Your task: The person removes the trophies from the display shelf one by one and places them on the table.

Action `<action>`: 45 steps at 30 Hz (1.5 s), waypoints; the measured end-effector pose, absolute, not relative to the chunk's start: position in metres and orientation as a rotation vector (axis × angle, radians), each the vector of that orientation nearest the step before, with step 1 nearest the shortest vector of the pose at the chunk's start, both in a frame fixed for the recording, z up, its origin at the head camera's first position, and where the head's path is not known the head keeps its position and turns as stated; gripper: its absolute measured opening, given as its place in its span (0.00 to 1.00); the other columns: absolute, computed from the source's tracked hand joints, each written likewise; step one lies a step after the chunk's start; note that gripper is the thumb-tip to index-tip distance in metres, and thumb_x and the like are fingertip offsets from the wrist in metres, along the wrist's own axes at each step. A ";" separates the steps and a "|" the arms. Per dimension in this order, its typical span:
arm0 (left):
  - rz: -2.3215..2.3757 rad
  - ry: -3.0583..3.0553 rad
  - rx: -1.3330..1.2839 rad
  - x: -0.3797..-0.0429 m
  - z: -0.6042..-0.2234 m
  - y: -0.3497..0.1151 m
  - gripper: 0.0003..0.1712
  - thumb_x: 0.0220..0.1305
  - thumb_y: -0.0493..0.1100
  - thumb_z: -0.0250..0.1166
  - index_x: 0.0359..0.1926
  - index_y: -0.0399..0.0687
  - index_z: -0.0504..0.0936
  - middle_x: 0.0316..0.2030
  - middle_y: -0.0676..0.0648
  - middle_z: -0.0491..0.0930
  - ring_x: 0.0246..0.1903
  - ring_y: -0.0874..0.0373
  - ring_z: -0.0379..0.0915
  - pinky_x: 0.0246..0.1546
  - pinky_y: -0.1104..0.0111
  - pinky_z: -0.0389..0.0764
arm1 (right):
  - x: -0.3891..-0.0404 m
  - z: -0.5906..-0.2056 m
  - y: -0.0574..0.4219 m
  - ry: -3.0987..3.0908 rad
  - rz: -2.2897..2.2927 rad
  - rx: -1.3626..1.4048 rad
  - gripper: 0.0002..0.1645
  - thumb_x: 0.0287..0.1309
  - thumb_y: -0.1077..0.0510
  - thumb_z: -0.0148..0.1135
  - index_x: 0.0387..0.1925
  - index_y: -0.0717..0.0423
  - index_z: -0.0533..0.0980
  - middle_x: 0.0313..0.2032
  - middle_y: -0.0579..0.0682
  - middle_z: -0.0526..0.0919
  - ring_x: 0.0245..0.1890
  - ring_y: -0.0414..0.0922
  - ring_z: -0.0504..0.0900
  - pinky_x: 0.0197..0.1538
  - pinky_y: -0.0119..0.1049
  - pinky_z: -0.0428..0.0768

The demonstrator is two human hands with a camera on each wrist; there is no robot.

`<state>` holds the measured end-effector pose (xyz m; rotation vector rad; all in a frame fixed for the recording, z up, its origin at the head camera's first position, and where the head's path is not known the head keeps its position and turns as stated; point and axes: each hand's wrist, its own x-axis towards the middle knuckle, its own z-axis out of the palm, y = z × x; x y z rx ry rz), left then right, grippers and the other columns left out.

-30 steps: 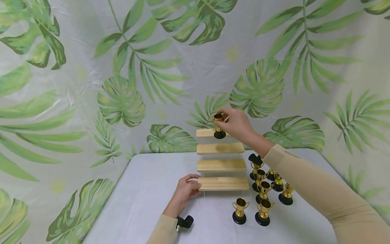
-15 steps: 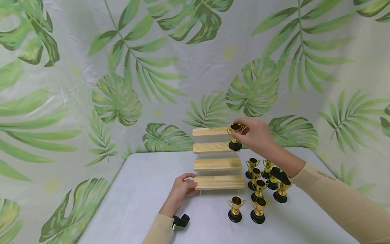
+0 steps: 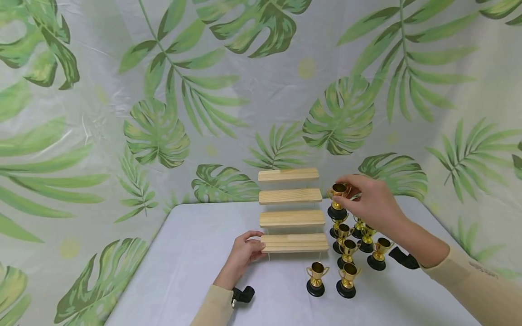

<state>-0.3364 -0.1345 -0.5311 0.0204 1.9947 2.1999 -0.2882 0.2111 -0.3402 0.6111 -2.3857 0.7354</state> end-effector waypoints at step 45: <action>2.182 2.017 -0.014 -0.339 -0.531 -0.133 0.23 0.58 0.30 0.67 0.56 0.35 0.77 0.35 0.41 0.84 0.33 0.55 0.83 0.36 0.64 0.86 | -0.226 -0.402 0.266 -2.451 0.744 0.426 0.24 0.53 0.55 0.78 0.52 0.50 0.82 0.33 0.38 0.84 0.31 0.37 0.85 0.33 0.27 0.83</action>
